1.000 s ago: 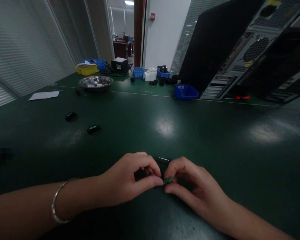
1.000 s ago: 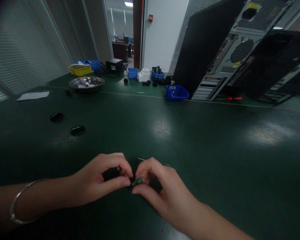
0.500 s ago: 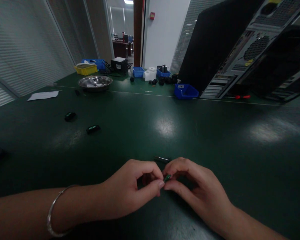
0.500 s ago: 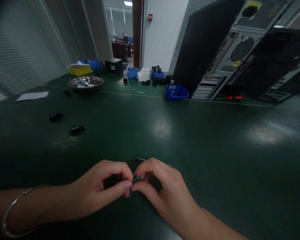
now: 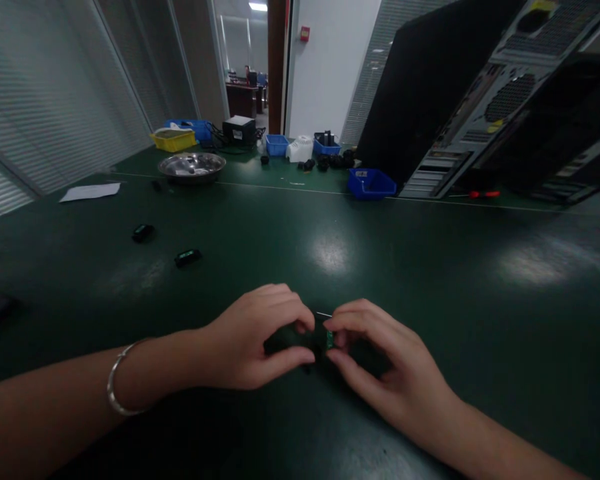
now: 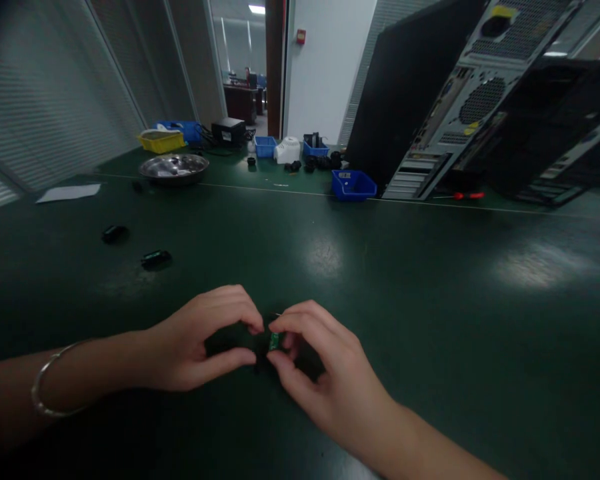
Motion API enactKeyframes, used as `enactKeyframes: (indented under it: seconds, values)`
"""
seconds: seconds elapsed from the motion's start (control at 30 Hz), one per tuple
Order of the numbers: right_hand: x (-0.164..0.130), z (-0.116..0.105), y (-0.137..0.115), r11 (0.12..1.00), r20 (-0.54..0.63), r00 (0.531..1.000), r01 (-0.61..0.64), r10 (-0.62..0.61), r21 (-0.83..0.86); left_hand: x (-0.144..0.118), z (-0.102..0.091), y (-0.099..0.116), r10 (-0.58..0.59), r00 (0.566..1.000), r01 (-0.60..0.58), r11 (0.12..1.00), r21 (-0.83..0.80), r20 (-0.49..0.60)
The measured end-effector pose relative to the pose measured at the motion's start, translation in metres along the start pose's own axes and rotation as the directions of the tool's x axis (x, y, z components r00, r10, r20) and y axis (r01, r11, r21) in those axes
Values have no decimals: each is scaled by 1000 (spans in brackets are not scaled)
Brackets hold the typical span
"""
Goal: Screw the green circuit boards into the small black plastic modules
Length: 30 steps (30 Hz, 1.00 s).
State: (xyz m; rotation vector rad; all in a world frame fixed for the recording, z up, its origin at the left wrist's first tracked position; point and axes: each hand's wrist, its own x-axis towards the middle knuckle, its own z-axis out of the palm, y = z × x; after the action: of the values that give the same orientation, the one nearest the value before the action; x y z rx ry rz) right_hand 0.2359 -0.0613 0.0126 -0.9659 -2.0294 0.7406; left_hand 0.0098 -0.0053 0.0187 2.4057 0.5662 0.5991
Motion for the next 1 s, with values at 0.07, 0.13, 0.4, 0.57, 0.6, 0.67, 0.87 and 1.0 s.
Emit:
enactKeyframes:
  seconds: [0.07, 0.13, 0.4, 0.57, 0.6, 0.67, 0.87, 1.0]
  values:
    - [0, 1, 0, 1000, 18, 1000, -16, 16, 8, 2, -3, -7, -6, 999, 4, 999, 48, 46]
    - [0, 2, 0, 999, 45, 998, -32, 32, 5, 3, -2, -9, -33, 995, 24, 996, 88, 99]
    - [2, 5, -9, 979, 125, 977, -157, 173, -129, 2, 9, 4, -134, 984, 120, 985, 122, 118]
    - [2, 5, -11, 985, 161, 976, -130, 147, -110, 3, 12, 6, -177, 980, 166, 980, 109, 94]
    - [2, 5, -11, 987, 163, 977, -123, 140, -105, 3, 12, 6, -175, 980, 165, 980, 107, 91]
    - [3, 6, -10, 990, 167, 979, -106, 120, -90, 3, 13, 6, -170, 981, 161, 981, 106, 89]
    - [3, 8, -9, 993, 173, 979, -95, 106, -69, 2, 15, 6, -161, 983, 153, 983, 101, 86]
    - [1, 12, -11, 990, 171, 977, -111, 124, -89, 2, 15, 7, -172, 981, 163, 982, 98, 91]
